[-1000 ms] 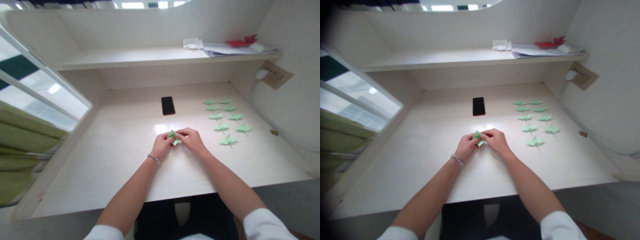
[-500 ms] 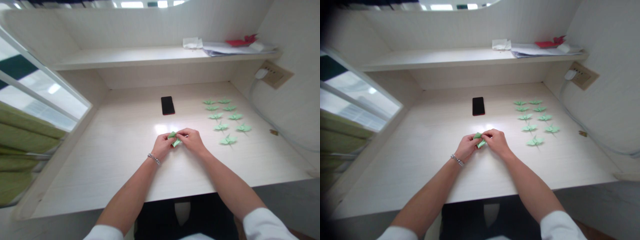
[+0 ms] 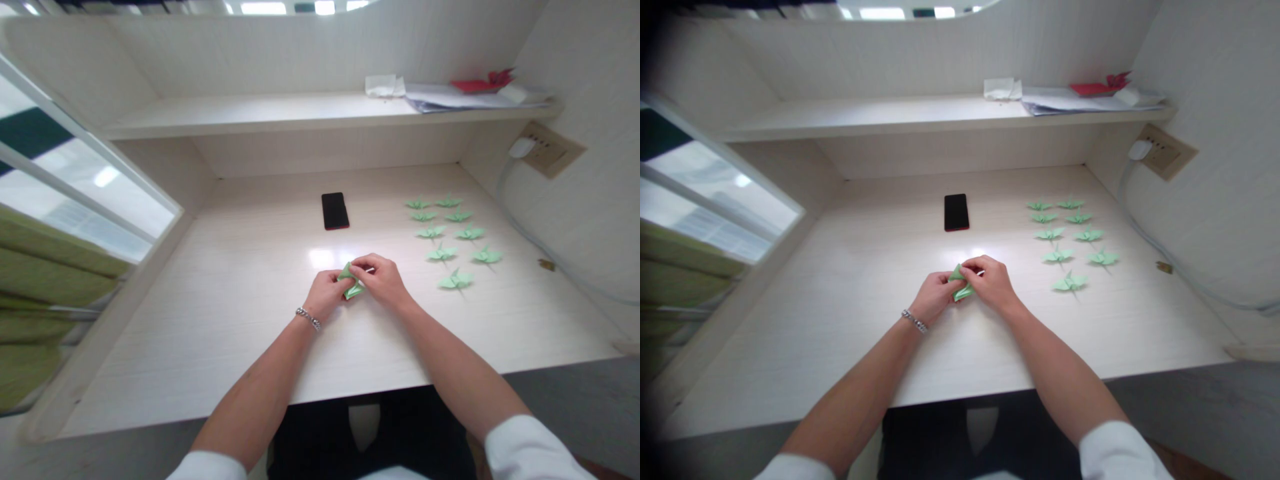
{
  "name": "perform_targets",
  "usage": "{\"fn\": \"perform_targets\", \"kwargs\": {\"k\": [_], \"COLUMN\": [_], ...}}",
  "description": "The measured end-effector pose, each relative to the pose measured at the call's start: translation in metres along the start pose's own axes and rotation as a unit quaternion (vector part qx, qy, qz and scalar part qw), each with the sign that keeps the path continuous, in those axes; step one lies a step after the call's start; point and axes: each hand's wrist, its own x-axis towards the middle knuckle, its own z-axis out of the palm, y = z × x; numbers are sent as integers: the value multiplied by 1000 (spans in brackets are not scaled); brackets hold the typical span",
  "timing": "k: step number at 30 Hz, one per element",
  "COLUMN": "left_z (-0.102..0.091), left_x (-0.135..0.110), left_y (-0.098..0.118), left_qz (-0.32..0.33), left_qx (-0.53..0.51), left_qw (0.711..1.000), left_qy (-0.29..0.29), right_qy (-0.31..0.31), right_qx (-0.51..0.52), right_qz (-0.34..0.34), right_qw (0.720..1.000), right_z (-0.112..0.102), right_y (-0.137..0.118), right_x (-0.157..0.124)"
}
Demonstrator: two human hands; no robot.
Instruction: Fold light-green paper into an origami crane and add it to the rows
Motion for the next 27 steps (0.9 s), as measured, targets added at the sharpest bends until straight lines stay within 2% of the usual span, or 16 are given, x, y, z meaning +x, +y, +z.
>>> {"fn": "perform_targets", "kwargs": {"k": [8,14,24,27], "left_z": [0,0,2,2], "left_x": [-2,-1,-1,-1], "left_y": [2,2,0,1], "left_qz": [-8,-15,-16,-22], "left_qx": [17,3,-29,-38], "left_qw": [1000,1000,999,999], "left_qy": [-10,-7,-28,-30], "right_qy": [-5,-9,-15,-27], "right_qx": [-24,8,104,85], "right_qz": [-9,-3,60,49], "right_qw": [1000,1000,993,995], "right_z": [-1,0,-3,-5], "right_y": [-3,-2,4,1], "right_x": [0,1,7,6]}}
